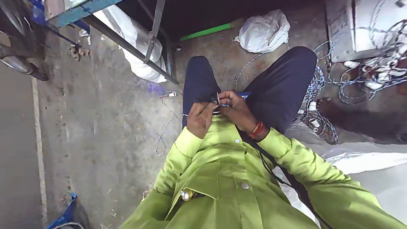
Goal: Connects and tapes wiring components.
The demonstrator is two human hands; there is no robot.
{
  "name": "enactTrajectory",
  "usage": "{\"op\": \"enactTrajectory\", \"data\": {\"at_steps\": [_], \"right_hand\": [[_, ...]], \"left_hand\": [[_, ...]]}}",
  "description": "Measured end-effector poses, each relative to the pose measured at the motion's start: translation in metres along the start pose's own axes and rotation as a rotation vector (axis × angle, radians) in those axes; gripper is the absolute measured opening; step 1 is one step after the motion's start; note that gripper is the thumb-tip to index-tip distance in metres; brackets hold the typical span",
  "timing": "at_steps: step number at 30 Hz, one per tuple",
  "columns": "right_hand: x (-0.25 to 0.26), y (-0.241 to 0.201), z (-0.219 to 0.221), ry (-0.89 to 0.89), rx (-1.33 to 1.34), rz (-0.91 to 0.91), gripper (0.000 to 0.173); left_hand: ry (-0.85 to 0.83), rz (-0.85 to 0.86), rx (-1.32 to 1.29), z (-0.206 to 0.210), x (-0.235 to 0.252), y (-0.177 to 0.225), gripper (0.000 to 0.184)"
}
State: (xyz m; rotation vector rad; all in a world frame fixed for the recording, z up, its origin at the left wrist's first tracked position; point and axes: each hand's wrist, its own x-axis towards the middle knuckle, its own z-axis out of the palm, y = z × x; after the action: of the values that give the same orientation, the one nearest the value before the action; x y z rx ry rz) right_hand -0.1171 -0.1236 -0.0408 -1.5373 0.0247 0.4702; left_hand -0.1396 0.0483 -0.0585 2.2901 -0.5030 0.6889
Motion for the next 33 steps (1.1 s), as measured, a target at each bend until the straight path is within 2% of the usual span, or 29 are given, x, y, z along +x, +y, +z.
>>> {"op": "enactTrajectory", "data": {"at_steps": [2,3,7,10,16,19,21,23,25,27,29,30,33], "right_hand": [[0.001,-0.002,-0.001,-0.009,0.036,0.065,0.052],[0.000,-0.003,-0.001,-0.024,0.051,0.096,0.052],[0.001,-0.002,-0.003,-0.054,0.050,0.094,0.024],[-0.001,-0.003,-0.005,-0.050,-0.011,0.109,0.012],[-0.003,0.000,-0.010,-0.169,0.086,0.105,0.017],[-0.003,0.008,-0.007,-0.055,-0.087,0.034,0.009],[-0.003,0.010,-0.003,0.040,-0.239,-0.024,0.011],[-0.005,0.009,-0.001,0.086,-0.259,-0.040,0.017],[-0.004,0.006,-0.003,0.055,-0.189,0.006,0.045],[-0.002,0.009,-0.003,0.035,-0.098,-0.019,0.054],[0.000,0.015,-0.005,-0.007,-0.082,-0.112,0.046],[0.001,0.017,-0.005,-0.022,-0.090,-0.143,0.036],[-0.001,0.014,-0.004,-0.012,-0.124,-0.132,0.015]], "left_hand": [[-0.007,0.001,-0.008,0.001,-0.001,-0.001,0.013],[-0.007,0.002,-0.007,0.001,-0.001,-0.001,0.013],[-0.013,0.015,-0.009,0.000,-0.001,-0.002,0.013],[-0.017,-0.009,-0.003,-0.001,0.000,-0.002,0.013],[-0.186,-0.266,-0.166,-0.009,0.003,0.000,0.020],[-0.193,-0.493,-0.336,-0.010,0.007,-0.001,0.018],[-0.167,-0.570,-0.442,-0.010,0.010,-0.002,0.015],[-0.158,-0.594,-0.519,-0.011,0.012,-0.003,0.015],[-0.158,-0.617,-0.569,-0.013,0.014,-0.001,0.015],[-0.182,-0.667,-0.632,-0.015,0.016,-0.001,0.016],[-0.226,-0.731,-0.719,-0.016,0.018,-0.004,0.017],[-0.241,-0.767,-0.765,-0.016,0.018,-0.005,0.017],[-0.266,-0.785,-0.959,-0.017,0.018,-0.006,0.027]]}}
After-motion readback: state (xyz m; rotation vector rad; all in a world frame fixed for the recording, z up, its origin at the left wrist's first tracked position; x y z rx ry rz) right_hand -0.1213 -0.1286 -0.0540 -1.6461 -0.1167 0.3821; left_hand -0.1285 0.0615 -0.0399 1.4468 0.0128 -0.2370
